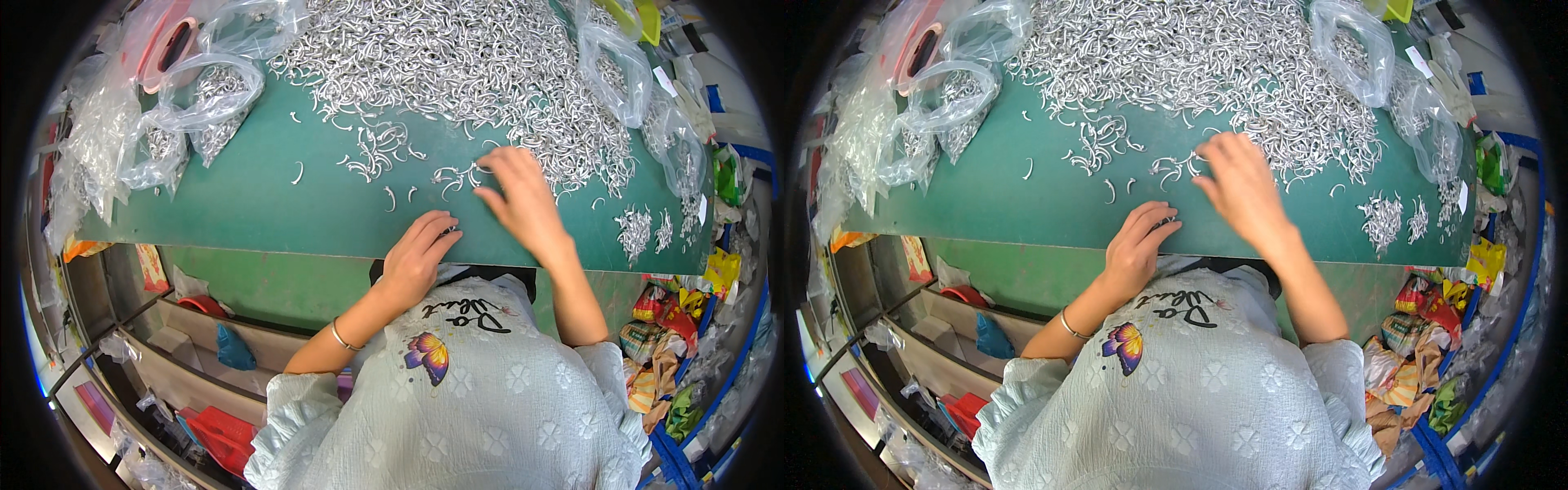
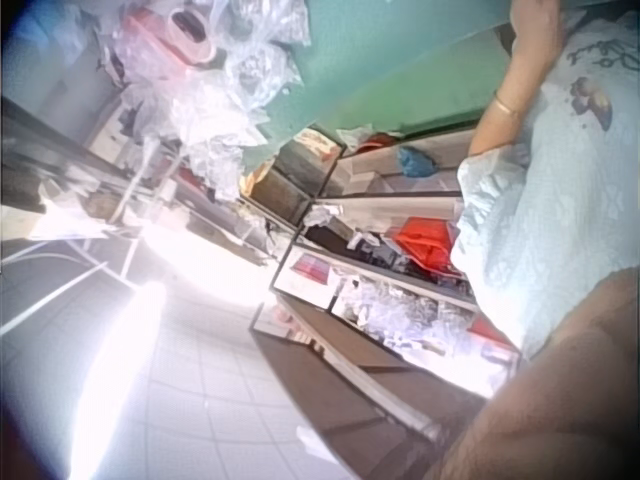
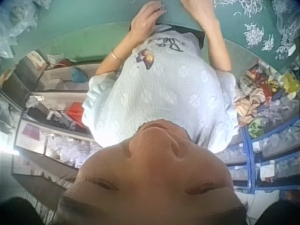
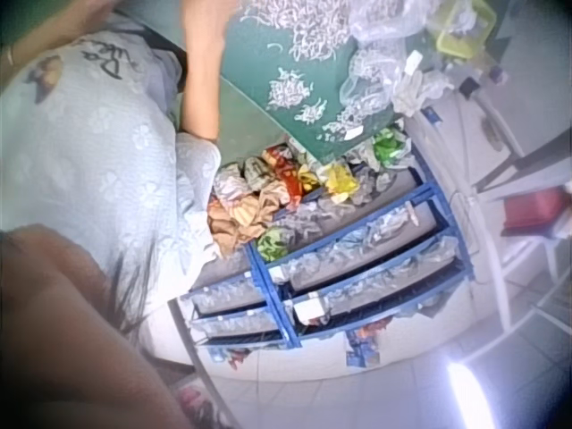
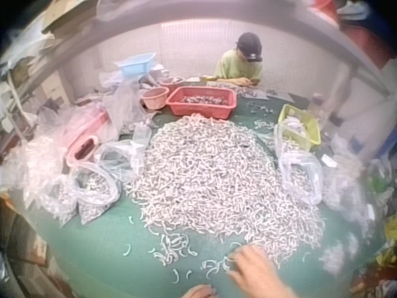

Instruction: The person sorts through a pile of metal rings on a green workbench by hand and places them into a clear plastic bag.

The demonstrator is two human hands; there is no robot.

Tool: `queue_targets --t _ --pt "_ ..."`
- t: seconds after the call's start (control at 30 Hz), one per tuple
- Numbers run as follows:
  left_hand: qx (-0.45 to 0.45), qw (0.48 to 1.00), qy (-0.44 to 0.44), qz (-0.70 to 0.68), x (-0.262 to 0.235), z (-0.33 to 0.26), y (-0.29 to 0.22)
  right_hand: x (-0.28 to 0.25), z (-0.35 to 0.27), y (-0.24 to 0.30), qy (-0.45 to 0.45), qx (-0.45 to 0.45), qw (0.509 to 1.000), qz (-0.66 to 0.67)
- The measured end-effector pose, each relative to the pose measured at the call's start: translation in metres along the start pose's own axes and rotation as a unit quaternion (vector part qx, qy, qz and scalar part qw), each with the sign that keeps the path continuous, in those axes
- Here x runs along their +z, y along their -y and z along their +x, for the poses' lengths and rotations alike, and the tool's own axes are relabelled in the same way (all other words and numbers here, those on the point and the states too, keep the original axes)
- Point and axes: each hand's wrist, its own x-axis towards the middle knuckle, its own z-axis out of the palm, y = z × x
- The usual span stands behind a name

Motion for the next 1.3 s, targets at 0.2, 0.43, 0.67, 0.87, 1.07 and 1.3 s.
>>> queue_targets --t 0.2,0.43,0.67,0.87,1.07,1.3 --pt "0.005 1.0 0.006 -0.002 0.0 0.002 0.001 0.025 0.015 -0.001 -0.059 0.014 0.989 0.135" --pt "-0.001 1.0 -0.003 -0.003 0.001 -0.001 0.001 -0.023 -0.01 -0.02 -0.043 0.098 0.992 0.06" --pt "-0.006 1.0 -0.001 -0.006 0.0 0.0 -0.001 0.011 -0.026 0.02 0.024 0.11 0.988 -0.101" --pt "-0.005 1.0 -0.024 0.005 0.004 0.0 0.0 0.041 0.004 0.051 0.03 0.095 0.968 0.229" --pt "-0.017 1.0 -0.011 -0.013 0.003 0.002 -0.003 0.022 0.009 0.039 0.021 0.032 0.946 0.323" --pt "-0.025 0.999 0.004 -0.029 0.002 0.003 -0.004 0.009 0.021 -0.003 -0.116 0.06 0.989 0.062"
